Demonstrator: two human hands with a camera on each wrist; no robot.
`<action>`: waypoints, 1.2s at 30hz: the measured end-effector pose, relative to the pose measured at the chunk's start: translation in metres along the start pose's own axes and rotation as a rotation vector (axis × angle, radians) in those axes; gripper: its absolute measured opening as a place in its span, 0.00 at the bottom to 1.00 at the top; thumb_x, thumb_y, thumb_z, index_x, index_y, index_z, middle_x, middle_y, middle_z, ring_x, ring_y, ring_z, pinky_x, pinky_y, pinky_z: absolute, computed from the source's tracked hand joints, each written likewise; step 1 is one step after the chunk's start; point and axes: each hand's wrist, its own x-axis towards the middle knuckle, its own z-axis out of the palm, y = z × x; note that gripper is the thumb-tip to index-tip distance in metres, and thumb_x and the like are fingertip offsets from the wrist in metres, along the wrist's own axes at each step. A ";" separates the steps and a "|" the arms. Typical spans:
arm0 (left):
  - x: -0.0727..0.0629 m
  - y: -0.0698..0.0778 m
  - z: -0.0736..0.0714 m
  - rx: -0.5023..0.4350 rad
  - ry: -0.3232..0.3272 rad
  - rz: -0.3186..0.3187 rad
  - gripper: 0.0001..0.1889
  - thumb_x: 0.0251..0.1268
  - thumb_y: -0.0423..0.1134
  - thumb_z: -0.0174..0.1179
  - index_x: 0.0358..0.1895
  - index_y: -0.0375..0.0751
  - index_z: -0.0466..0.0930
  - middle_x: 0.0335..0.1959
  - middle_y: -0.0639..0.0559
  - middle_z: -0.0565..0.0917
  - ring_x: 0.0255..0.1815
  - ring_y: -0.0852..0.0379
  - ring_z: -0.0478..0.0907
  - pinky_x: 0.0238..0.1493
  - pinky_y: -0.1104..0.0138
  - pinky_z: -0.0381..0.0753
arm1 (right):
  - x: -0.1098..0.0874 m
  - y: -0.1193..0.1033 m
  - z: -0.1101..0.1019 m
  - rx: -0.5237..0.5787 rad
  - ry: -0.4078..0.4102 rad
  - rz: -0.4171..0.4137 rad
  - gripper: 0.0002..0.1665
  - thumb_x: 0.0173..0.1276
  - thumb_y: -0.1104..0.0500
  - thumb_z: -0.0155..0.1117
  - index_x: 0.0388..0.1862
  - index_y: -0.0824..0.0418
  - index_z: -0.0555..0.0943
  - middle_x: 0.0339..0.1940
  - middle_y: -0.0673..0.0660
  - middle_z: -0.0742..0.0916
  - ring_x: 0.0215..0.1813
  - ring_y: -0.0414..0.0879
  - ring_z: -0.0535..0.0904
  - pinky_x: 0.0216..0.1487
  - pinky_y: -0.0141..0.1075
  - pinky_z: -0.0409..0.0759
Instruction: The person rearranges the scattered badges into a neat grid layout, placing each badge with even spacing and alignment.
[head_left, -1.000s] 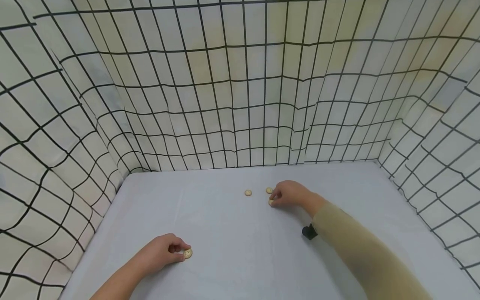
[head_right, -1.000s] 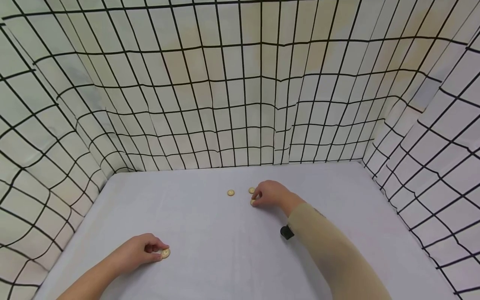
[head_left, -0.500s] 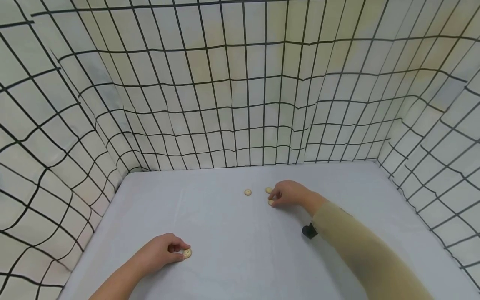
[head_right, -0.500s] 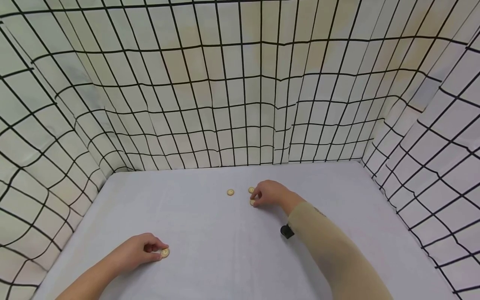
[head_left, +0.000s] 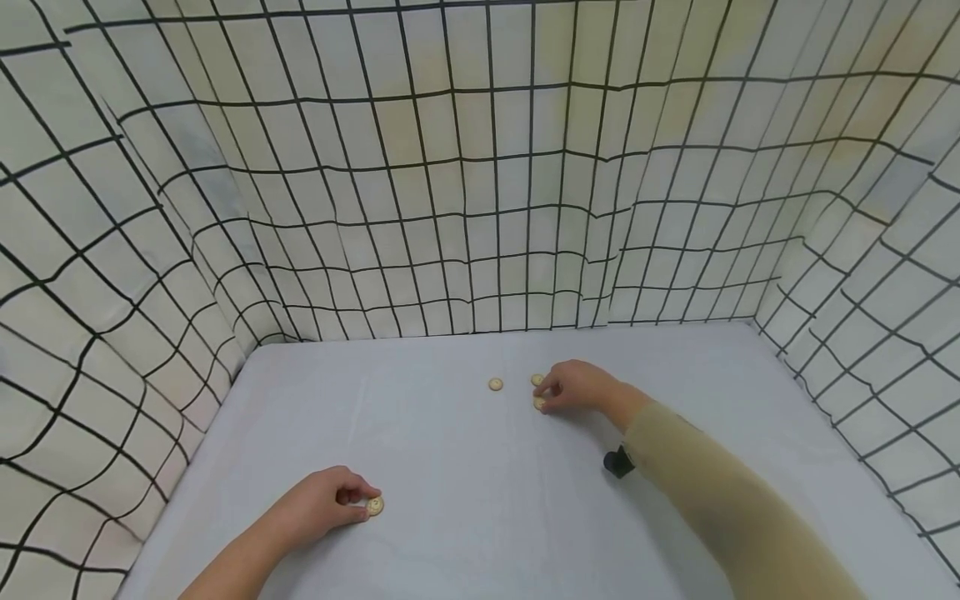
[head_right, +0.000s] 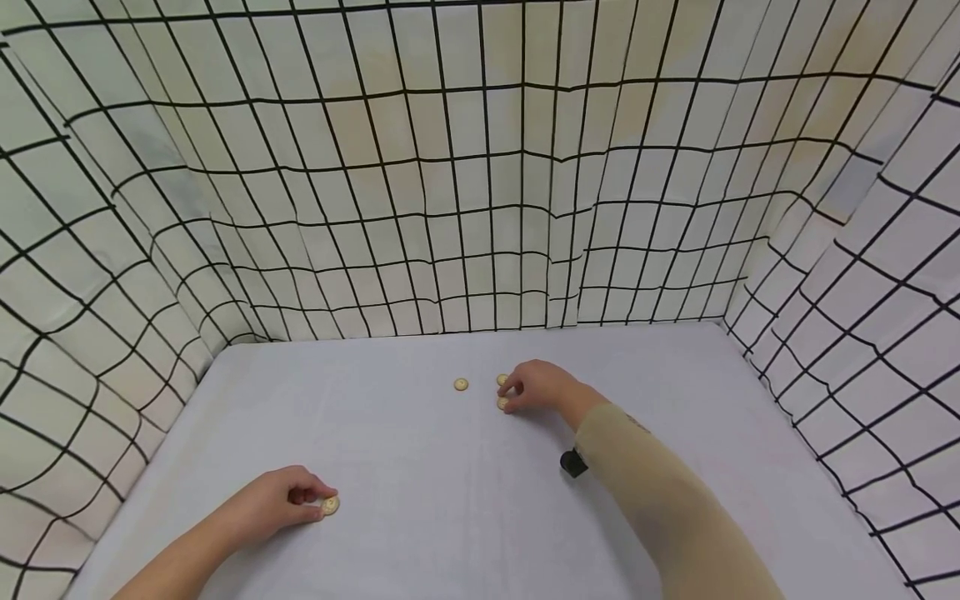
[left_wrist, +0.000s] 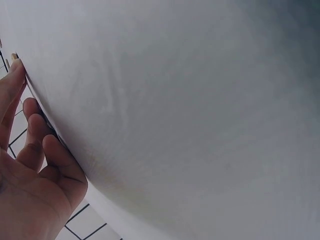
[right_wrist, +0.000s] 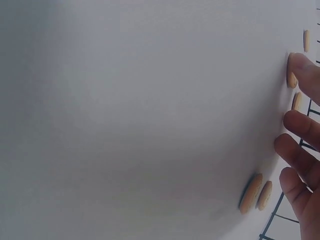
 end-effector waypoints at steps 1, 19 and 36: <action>0.000 0.000 0.000 -0.003 -0.001 0.003 0.12 0.55 0.41 0.73 0.43 0.50 0.88 0.32 0.57 0.76 0.35 0.57 0.69 0.36 0.67 0.69 | -0.001 0.001 0.000 0.008 0.004 0.006 0.17 0.60 0.46 0.75 0.49 0.44 0.88 0.33 0.44 0.81 0.39 0.41 0.74 0.44 0.37 0.74; 0.001 0.001 0.002 -0.001 0.006 -0.021 0.11 0.54 0.42 0.74 0.42 0.53 0.88 0.33 0.57 0.76 0.36 0.57 0.69 0.36 0.66 0.69 | -0.049 0.051 -0.008 0.134 0.125 0.003 0.18 0.61 0.50 0.74 0.51 0.48 0.88 0.31 0.45 0.81 0.36 0.43 0.74 0.38 0.38 0.74; -0.002 0.000 0.001 0.022 0.016 0.013 0.11 0.57 0.44 0.72 0.43 0.54 0.88 0.33 0.58 0.75 0.36 0.57 0.69 0.36 0.66 0.69 | -0.057 0.067 -0.003 0.201 0.124 0.097 0.19 0.59 0.51 0.76 0.50 0.49 0.87 0.35 0.48 0.81 0.39 0.45 0.74 0.43 0.40 0.74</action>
